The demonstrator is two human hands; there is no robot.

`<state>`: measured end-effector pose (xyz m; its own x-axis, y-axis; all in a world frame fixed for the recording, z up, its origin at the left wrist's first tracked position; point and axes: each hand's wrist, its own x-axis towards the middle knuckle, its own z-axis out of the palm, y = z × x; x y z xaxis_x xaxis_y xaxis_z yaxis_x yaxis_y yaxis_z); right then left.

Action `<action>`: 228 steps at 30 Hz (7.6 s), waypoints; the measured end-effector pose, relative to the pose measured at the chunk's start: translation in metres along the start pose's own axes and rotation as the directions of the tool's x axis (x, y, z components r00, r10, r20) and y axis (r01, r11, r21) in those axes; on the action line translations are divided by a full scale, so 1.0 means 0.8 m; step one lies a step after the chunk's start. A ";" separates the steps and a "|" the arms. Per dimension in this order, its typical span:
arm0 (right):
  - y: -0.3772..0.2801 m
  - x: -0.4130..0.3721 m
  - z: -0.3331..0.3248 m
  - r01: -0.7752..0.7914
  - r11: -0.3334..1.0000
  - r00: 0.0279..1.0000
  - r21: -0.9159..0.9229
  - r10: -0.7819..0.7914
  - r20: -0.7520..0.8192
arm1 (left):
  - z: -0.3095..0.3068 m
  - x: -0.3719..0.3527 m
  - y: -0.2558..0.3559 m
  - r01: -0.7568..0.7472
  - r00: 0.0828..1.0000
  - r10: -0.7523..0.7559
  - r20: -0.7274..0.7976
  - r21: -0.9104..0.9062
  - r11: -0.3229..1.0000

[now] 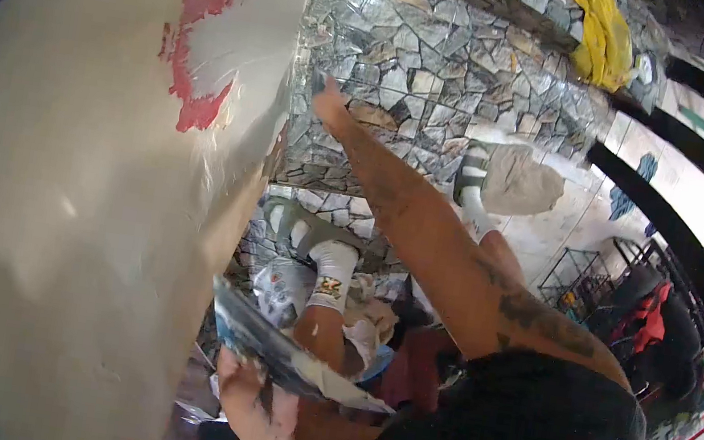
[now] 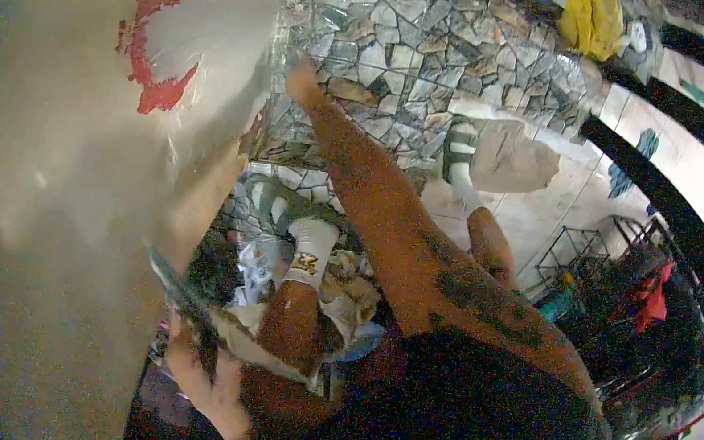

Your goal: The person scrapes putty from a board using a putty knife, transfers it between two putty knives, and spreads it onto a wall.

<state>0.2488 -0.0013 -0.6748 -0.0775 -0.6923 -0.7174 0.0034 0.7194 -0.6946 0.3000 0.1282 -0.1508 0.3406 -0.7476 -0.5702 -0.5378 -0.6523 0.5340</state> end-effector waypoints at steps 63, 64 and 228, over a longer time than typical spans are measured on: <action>-0.285 -0.408 -0.207 0.045 0.909 0.900 0.415 -0.217 0.378 | 0.025 0.014 0.091 0.131 0.977 0.025 0.214 -0.683 0.719; -0.304 -0.412 -0.256 0.051 0.948 0.921 0.314 -0.166 0.352 | 0.026 0.022 0.093 0.080 0.974 0.139 0.181 -0.840 0.537; -0.832 -0.017 -0.933 0.384 0.650 0.565 -0.656 -0.728 -0.389 | 0.530 0.279 0.896 -0.618 0.707 0.687 -0.167 -0.618 0.487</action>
<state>-0.4962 -0.4289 -0.1630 -0.4344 -0.8926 0.1208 -0.6816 0.2380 -0.6919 -0.3368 -0.4535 -0.1599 0.0001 -0.9977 0.0674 0.0041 0.0674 0.9977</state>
